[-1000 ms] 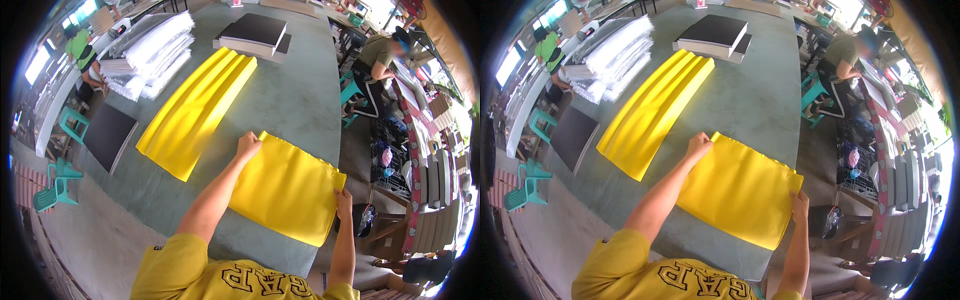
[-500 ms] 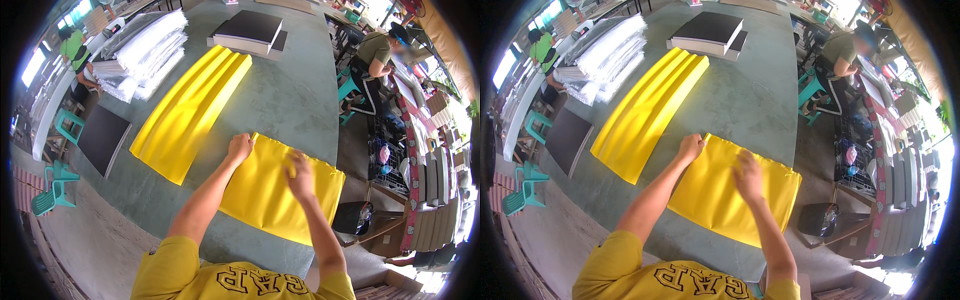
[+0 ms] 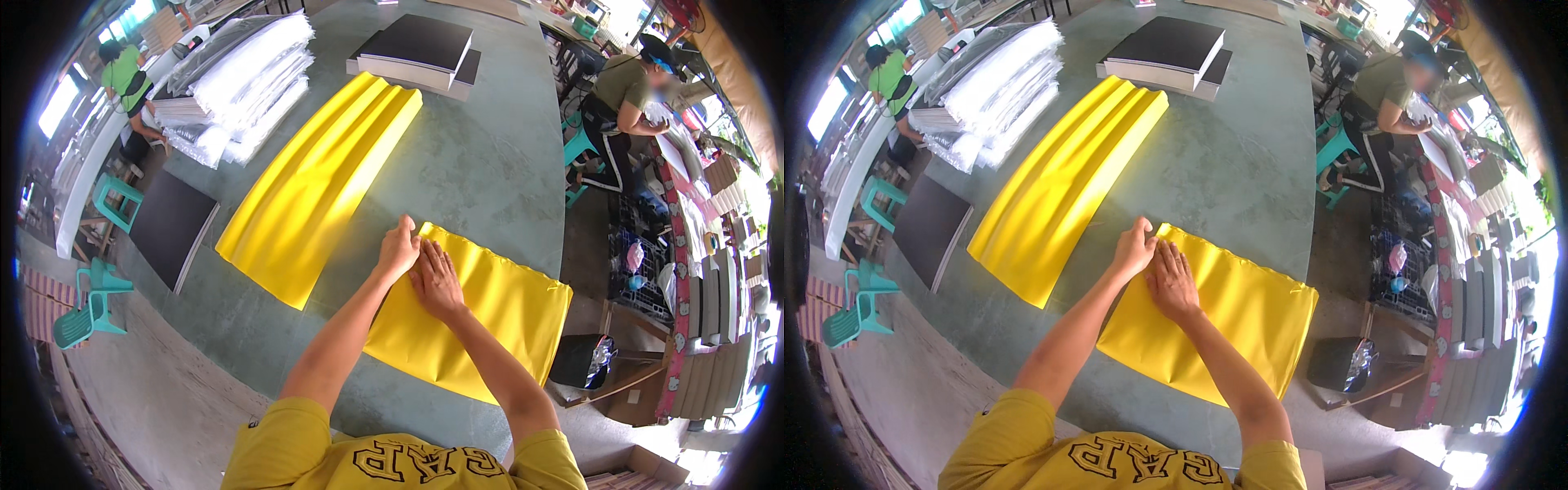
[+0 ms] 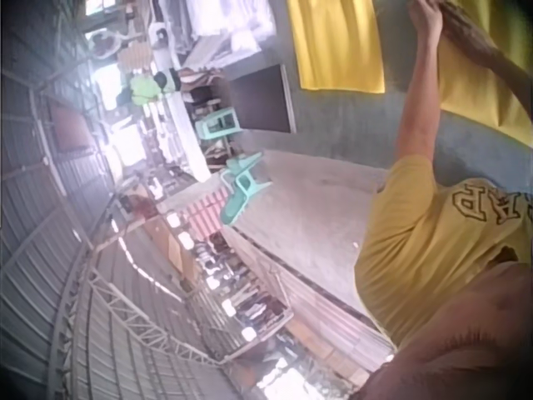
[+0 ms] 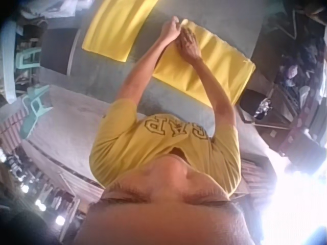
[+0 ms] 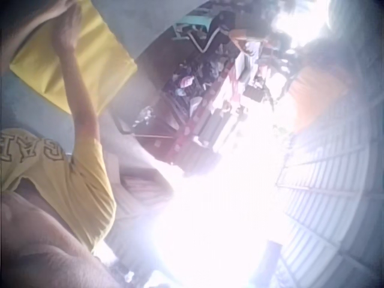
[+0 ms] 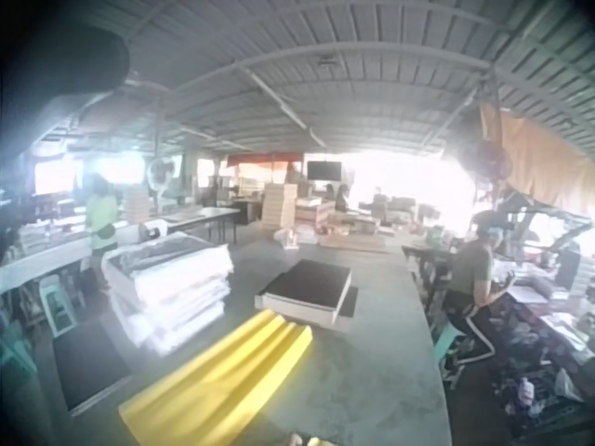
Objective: The person unrolls a length of yellow foam on a large table, smooths it out by hand, and then uses shears to cut a rectangular section from the roll.
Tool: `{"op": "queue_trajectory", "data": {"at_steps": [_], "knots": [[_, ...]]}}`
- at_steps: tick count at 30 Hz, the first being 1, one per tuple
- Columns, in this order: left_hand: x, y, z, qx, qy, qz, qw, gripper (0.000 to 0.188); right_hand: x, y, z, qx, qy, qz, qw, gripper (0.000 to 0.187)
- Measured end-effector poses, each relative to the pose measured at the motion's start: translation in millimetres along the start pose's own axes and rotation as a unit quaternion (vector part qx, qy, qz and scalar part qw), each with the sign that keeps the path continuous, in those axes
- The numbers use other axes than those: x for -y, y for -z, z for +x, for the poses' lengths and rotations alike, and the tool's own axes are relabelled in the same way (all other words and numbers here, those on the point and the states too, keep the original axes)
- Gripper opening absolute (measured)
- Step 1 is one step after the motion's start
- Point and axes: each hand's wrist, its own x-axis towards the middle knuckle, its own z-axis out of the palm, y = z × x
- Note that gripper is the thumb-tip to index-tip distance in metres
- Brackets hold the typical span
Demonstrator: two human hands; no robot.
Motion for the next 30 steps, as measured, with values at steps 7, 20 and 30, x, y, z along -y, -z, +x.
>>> {"op": "queue_trajectory", "data": {"at_steps": [7, 20, 30], "knots": [[-7, -2, -1, 0.02, 0.055, 0.029, 0.998, 0.021, -1, 1, -1, -0.001, -0.022, -0.017, 1.0, 0.053], [-4, 24, 3, 0.158, 0.14, 0.029, 0.977, 0.02, -6, -6, 12, -0.065, -0.023, -0.065, 0.995, 0.05], [5, 97, -137, 0.237, 0.187, -0.029, 0.953, 0.028, 7, -14, 19, -0.026, -0.089, -0.122, 0.988, 0.063]]}}
